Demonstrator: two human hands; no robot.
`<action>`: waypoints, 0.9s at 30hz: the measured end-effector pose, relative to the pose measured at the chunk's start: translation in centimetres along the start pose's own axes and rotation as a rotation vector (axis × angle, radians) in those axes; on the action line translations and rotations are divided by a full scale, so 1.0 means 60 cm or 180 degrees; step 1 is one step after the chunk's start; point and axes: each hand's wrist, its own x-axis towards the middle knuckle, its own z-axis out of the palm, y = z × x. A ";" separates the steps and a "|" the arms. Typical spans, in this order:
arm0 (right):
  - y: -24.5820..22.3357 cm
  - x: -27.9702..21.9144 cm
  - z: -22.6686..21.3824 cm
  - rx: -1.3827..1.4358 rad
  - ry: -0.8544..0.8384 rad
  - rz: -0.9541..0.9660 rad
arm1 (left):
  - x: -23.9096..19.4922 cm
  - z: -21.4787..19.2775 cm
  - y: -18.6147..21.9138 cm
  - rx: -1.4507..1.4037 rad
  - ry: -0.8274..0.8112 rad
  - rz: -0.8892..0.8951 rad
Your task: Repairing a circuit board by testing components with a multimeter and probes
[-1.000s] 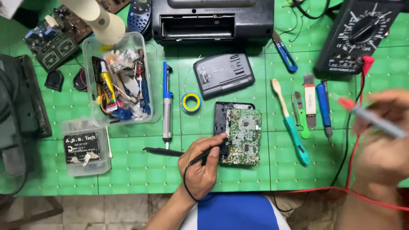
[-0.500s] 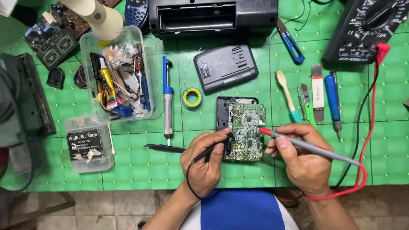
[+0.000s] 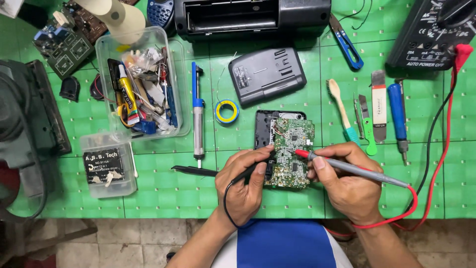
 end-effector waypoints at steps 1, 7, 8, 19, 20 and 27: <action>0.000 0.000 0.000 0.0005 -0.0003 0.0006 | -0.001 0.000 -0.001 0.0007 -0.0003 -0.0005; -0.011 0.006 0.000 -0.0243 -0.0056 -0.0050 | -0.002 -0.001 -0.004 -0.0061 -0.0046 0.0000; -0.012 0.006 0.000 -0.0244 -0.0065 -0.0071 | -0.002 -0.001 -0.003 -0.0052 -0.0055 -0.0010; -0.014 0.004 0.005 -0.0122 0.0019 0.0008 | 0.011 -0.001 0.005 -0.0049 -0.0065 0.0070; -0.015 0.004 0.006 -0.0134 0.0023 0.0017 | 0.013 0.000 0.005 -0.0040 -0.0062 0.0060; -0.010 0.005 0.005 -0.0185 0.0018 0.0010 | 0.014 0.001 0.005 -0.0009 -0.0073 0.0066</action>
